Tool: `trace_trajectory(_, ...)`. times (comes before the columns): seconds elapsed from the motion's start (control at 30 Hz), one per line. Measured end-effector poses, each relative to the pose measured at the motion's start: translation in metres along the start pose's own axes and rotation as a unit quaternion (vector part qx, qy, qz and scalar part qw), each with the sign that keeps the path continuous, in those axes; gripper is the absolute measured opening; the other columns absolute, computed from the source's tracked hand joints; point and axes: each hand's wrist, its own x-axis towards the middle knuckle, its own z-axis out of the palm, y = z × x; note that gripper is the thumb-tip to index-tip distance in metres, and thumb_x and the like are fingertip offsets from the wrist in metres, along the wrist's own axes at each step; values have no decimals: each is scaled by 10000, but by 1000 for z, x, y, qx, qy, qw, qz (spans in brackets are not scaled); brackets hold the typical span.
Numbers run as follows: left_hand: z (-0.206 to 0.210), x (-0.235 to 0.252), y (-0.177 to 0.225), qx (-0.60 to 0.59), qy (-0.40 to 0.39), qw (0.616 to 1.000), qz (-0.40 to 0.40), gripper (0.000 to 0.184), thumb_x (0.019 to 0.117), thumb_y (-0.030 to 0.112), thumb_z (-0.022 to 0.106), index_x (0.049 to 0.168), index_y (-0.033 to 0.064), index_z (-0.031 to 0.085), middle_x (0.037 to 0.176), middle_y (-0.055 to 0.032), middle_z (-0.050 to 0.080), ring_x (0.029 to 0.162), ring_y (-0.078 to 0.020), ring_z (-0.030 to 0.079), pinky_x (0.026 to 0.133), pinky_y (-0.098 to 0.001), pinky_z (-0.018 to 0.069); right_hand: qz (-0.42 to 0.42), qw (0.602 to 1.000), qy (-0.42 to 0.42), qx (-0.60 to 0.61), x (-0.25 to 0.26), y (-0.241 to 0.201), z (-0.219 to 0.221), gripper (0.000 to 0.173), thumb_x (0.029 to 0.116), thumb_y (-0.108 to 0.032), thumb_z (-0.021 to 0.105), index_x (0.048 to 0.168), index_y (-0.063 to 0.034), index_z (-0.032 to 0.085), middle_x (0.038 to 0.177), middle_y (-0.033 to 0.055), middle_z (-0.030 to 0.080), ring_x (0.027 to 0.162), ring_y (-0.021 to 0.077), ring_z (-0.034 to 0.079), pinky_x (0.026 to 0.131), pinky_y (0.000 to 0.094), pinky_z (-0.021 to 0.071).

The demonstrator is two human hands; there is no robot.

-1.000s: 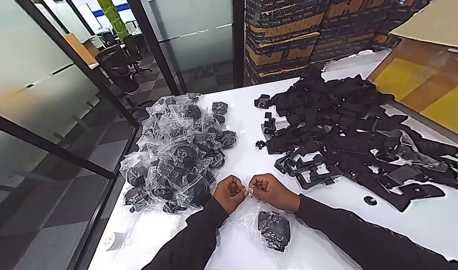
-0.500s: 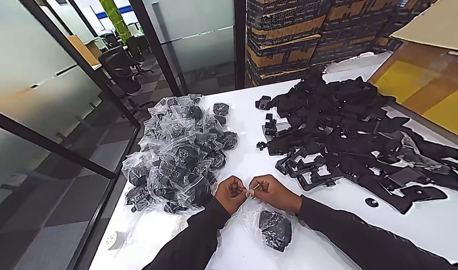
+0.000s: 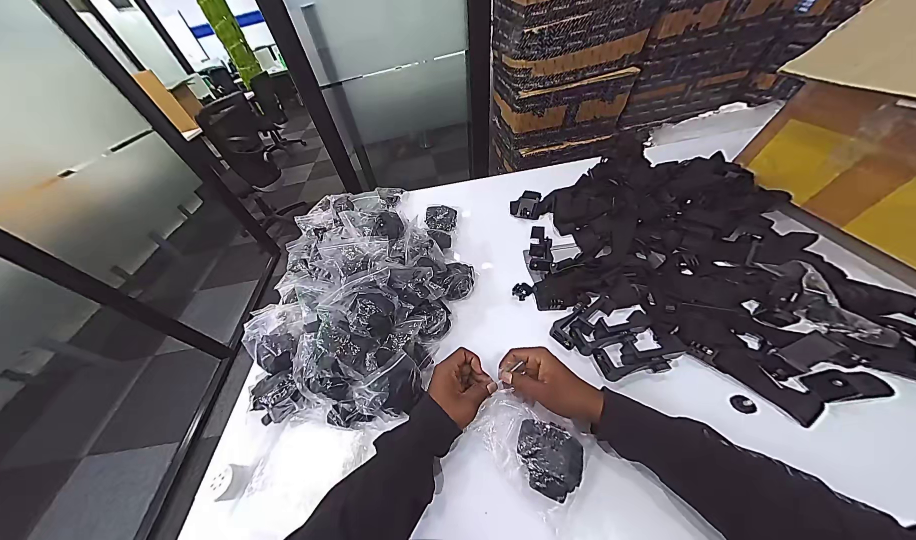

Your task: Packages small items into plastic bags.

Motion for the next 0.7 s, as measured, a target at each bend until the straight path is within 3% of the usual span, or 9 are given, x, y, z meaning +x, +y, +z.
trace_trajectory(0.1,-1,1,-2,22,-3,1000,-9,259,814,-79,753,994,-11,580,825,-69,736,713,-124,719,703,-295,611,-3,1000,10,-3,-1,1,2,56,968,-108,630,965,-78,677,703,-60,652,550,13,586,529,199,513)
trace_trajectory(0.27,3,-2,4,54,1,998,21,198,818,-48,753,933,-16,595,805,-58,721,687,-98,691,676,-274,592,-16,1000,15,4,-1,1,1,49,966,-99,627,959,-85,674,715,-69,658,560,10,593,534,196,518)
trace_trajectory(0.37,0,-1,-3,42,16,999,25,229,826,-7,789,969,-20,611,840,-73,747,720,-118,725,715,-293,620,-35,998,41,11,-2,1,1,55,963,-101,627,941,-91,676,706,-69,652,561,11,591,536,198,515)
trace_trajectory(0.53,-4,1,-6,66,61,995,32,215,829,57,779,980,-4,639,830,-36,718,662,-60,657,611,-227,558,-69,991,111,19,1,7,-10,76,960,-101,592,909,-122,645,718,-80,633,597,26,600,554,210,519)
trace_trajectory(0.7,-3,3,-6,2,102,993,57,282,788,-49,772,995,0,587,844,-63,745,735,-122,720,679,-289,600,-76,996,53,-1,2,9,-13,91,977,-105,574,901,-114,623,723,-85,614,616,12,591,578,202,513)
